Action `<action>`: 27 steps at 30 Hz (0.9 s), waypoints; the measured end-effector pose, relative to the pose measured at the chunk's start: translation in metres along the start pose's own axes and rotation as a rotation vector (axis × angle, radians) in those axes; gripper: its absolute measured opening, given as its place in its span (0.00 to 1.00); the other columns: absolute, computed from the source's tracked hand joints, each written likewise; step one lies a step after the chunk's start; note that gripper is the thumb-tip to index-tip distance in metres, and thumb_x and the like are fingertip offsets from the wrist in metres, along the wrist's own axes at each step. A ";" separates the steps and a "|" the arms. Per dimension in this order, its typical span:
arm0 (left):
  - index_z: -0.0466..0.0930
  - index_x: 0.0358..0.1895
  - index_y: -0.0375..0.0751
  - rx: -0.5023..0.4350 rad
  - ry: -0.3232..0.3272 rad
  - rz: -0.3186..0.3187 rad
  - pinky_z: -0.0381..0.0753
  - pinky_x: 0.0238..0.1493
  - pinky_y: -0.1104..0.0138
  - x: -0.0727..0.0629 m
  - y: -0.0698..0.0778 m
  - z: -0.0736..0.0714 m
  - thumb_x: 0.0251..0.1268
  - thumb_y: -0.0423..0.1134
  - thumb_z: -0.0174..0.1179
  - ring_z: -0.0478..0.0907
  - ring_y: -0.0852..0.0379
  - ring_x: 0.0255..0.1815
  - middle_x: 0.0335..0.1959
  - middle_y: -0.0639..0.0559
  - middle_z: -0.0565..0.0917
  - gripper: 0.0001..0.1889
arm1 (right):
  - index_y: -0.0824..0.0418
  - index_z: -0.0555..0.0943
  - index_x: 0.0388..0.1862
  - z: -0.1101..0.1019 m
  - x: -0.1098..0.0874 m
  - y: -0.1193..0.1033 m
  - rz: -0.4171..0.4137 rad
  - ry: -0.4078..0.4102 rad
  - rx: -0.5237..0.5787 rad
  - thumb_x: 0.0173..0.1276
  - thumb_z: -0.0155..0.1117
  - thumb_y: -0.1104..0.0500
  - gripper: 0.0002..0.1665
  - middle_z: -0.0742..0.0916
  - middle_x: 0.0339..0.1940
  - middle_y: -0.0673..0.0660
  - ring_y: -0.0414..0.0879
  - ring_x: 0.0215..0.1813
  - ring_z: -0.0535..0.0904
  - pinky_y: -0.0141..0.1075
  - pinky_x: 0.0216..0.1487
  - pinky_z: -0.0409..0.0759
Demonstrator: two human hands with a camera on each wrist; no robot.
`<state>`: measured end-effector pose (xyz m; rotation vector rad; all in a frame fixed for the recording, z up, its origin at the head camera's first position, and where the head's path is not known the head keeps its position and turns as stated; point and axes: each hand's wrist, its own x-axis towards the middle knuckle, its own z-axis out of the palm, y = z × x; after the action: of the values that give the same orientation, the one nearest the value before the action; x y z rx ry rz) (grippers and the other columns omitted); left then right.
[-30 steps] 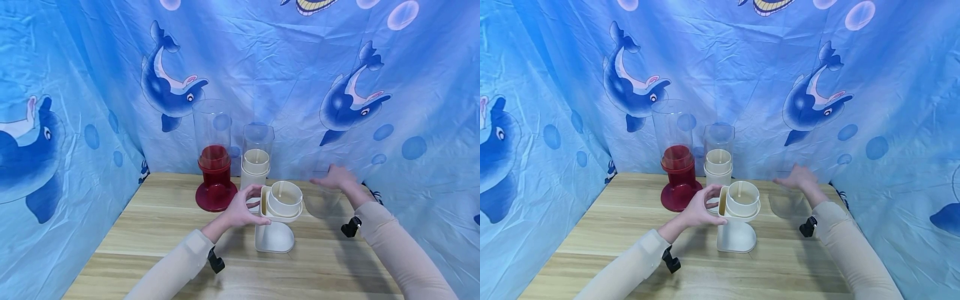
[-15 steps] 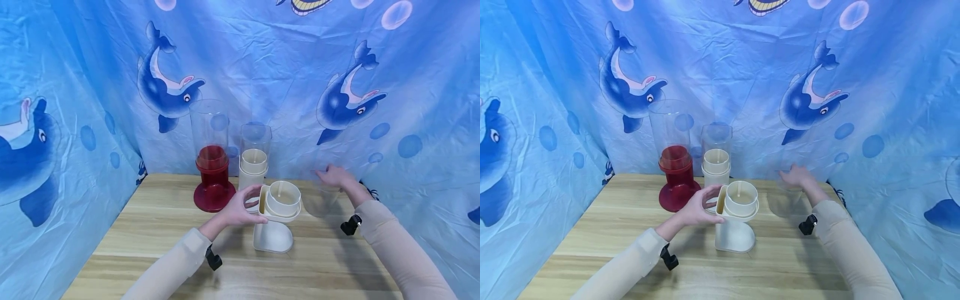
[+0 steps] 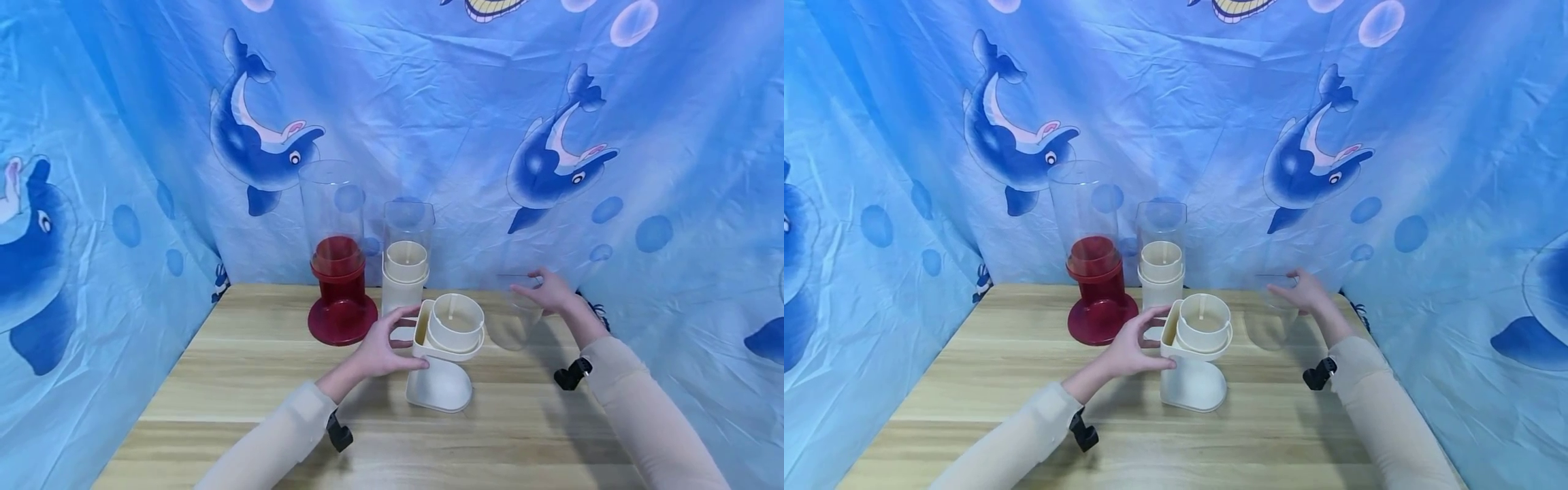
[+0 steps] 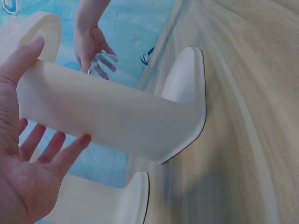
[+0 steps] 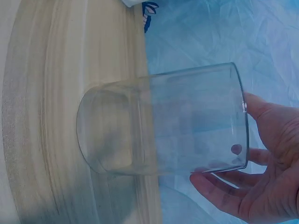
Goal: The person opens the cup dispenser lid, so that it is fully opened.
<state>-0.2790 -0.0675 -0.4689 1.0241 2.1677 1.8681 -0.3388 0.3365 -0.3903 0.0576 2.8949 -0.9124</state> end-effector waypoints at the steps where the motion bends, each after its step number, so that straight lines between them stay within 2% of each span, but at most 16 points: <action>1: 0.68 0.78 0.44 -0.006 -0.006 -0.003 0.89 0.61 0.49 0.001 -0.001 0.000 0.52 0.33 0.83 0.76 0.37 0.74 0.77 0.43 0.74 0.49 | 0.73 0.56 0.82 0.001 0.000 0.002 0.005 0.007 0.014 0.77 0.61 0.33 0.56 0.74 0.71 0.84 0.75 0.66 0.79 0.50 0.44 0.93; 5: 0.70 0.77 0.43 -0.016 -0.039 -0.034 0.89 0.61 0.52 0.009 -0.003 0.001 0.58 0.30 0.78 0.76 0.38 0.76 0.77 0.42 0.76 0.42 | 0.73 0.57 0.81 0.005 0.001 0.005 0.009 0.034 0.027 0.77 0.62 0.34 0.55 0.75 0.70 0.84 0.74 0.65 0.79 0.49 0.41 0.93; 8: 0.72 0.75 0.41 -0.013 -0.039 -0.048 0.90 0.60 0.56 0.013 -0.004 0.003 0.62 0.29 0.75 0.78 0.39 0.74 0.74 0.40 0.79 0.37 | 0.73 0.57 0.81 0.005 0.003 0.007 0.006 0.039 0.020 0.78 0.62 0.35 0.54 0.75 0.69 0.84 0.73 0.62 0.82 0.46 0.38 0.93; 17: 0.79 0.67 0.37 0.040 0.057 -0.009 0.92 0.53 0.61 0.006 -0.013 0.008 0.59 0.27 0.76 0.86 0.43 0.61 0.61 0.36 0.86 0.30 | 0.72 0.56 0.82 0.005 0.004 0.009 0.003 0.037 0.011 0.78 0.61 0.34 0.54 0.74 0.71 0.84 0.71 0.55 0.85 0.48 0.38 0.93; 23: 0.82 0.65 0.38 0.056 0.079 -0.013 0.90 0.58 0.61 0.012 -0.018 0.010 0.65 0.29 0.73 0.87 0.42 0.62 0.61 0.38 0.88 0.25 | 0.72 0.57 0.81 0.006 0.005 0.010 -0.003 0.055 0.009 0.77 0.61 0.33 0.55 0.75 0.70 0.84 0.71 0.55 0.85 0.44 0.34 0.92; 27: 0.80 0.68 0.39 0.037 0.106 0.003 0.90 0.58 0.58 0.012 -0.013 0.010 0.63 0.28 0.74 0.86 0.42 0.63 0.62 0.39 0.87 0.28 | 0.73 0.57 0.81 0.007 0.006 0.011 -0.010 0.057 0.016 0.77 0.61 0.33 0.55 0.75 0.70 0.85 0.72 0.56 0.85 0.46 0.35 0.92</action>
<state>-0.2883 -0.0527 -0.4789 0.9553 2.2684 1.9327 -0.3431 0.3418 -0.4028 0.0720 2.9432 -0.9506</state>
